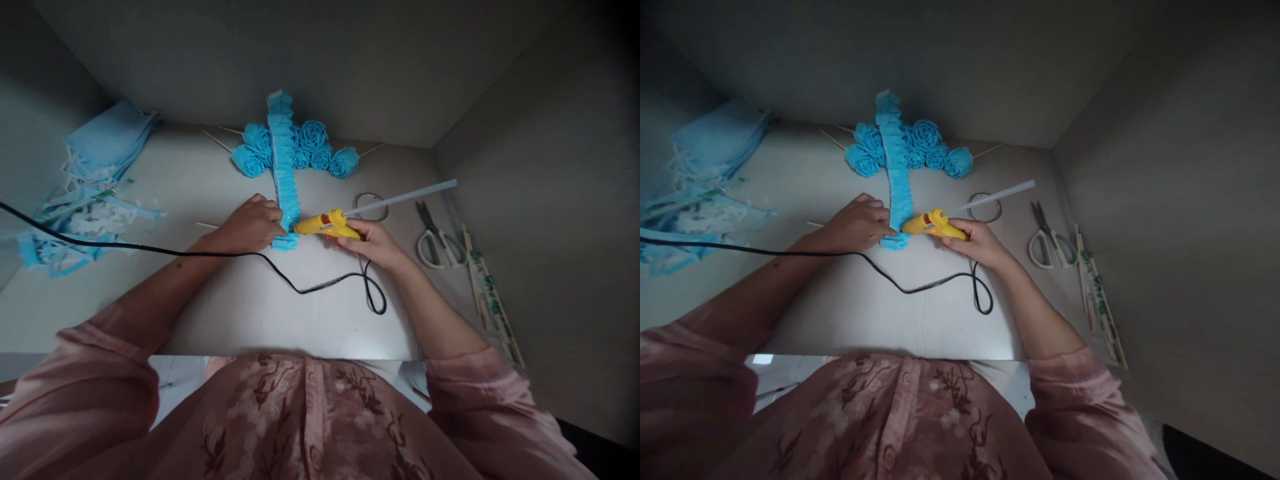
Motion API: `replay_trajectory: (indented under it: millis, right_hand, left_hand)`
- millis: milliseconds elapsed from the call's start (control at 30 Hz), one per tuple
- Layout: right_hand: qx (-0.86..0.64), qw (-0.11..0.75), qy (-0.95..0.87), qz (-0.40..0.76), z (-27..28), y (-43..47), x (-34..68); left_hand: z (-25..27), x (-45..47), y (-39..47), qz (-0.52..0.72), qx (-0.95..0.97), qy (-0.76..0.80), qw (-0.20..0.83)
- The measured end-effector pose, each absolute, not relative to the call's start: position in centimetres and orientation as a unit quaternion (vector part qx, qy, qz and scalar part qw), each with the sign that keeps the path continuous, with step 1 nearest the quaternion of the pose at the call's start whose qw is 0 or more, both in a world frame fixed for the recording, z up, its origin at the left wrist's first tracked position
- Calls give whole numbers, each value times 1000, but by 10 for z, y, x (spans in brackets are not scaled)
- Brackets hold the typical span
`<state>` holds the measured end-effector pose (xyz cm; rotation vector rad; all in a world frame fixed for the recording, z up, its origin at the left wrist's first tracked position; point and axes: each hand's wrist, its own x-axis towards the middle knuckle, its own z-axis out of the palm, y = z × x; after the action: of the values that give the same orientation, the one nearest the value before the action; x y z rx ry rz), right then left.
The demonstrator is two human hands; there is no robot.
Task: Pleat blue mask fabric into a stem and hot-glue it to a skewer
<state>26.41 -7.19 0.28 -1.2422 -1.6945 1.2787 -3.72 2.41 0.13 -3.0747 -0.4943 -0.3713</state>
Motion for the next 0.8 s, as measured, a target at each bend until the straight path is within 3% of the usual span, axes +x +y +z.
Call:
replay_trajectory:
  millis: [600, 800]
  right_hand:
    - [-465, 335, -658, 488, -4, -71, 267]
    - [-474, 333, -657, 482, -4, -72, 266]
  left_hand:
    - [-9, -41, 29, -208, -956, -197, -62]
    - [-9, -39, 27, -159, -966, -197, -60]
